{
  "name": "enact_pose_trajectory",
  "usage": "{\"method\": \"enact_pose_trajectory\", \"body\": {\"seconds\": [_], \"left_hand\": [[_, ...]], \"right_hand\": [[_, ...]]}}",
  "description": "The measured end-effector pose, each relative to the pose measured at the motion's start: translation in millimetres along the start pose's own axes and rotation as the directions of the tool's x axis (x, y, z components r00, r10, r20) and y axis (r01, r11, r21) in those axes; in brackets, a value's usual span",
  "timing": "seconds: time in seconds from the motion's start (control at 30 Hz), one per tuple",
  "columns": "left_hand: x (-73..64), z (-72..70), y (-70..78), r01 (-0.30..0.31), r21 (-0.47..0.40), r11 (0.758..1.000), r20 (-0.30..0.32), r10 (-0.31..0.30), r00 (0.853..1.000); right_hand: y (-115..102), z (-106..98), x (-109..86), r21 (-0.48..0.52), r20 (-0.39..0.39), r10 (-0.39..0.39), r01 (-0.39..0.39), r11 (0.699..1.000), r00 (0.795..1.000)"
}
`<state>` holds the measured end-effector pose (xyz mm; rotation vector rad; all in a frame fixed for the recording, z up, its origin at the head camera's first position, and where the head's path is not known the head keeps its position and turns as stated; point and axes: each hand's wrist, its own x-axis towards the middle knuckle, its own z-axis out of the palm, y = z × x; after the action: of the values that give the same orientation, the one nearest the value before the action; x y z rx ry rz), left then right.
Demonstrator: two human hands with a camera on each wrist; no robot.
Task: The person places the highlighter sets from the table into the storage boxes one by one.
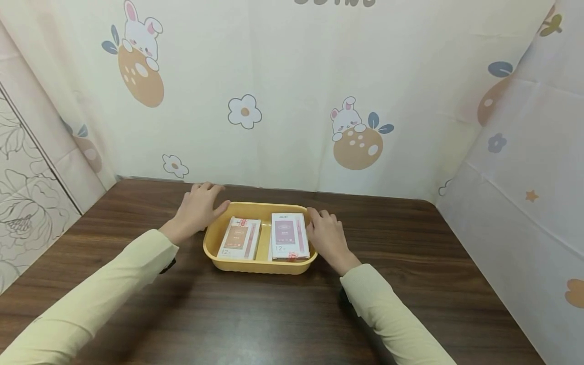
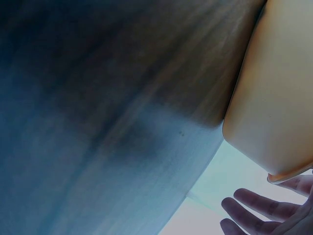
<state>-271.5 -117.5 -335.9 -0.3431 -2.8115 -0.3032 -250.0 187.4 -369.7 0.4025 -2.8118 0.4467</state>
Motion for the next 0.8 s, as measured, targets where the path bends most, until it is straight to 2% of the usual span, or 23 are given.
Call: {"method": "enact_pose_trajectory", "body": {"seconds": [0.2,0.47,0.67,0.8], "left_hand": [[1.0,0.1,-17.7,0.048,0.026,0.998,0.014,-0.049,0.999],[0.7,7.3,-37.6,0.102,0.052,0.993,0.053,-0.105,0.993],[-1.0,15.7,-47.3,0.125,0.076,0.989,0.098,-0.132,0.986],[-3.2,20.6,-52.2,0.119,0.095,0.988,0.111,-0.13,0.985]], "right_hand": [[0.1,0.3,-0.7,-0.002,0.001,0.001,-0.001,1.0,1.0],[-0.2,0.2,-0.4,-0.004,0.0,0.005,-0.005,1.0,1.0],[-0.1,0.6,-0.2,-0.002,-0.002,0.011,-0.011,1.0,1.0],[-0.7,0.1,-0.8,0.003,-0.001,0.006,-0.006,1.0,1.0]]}}
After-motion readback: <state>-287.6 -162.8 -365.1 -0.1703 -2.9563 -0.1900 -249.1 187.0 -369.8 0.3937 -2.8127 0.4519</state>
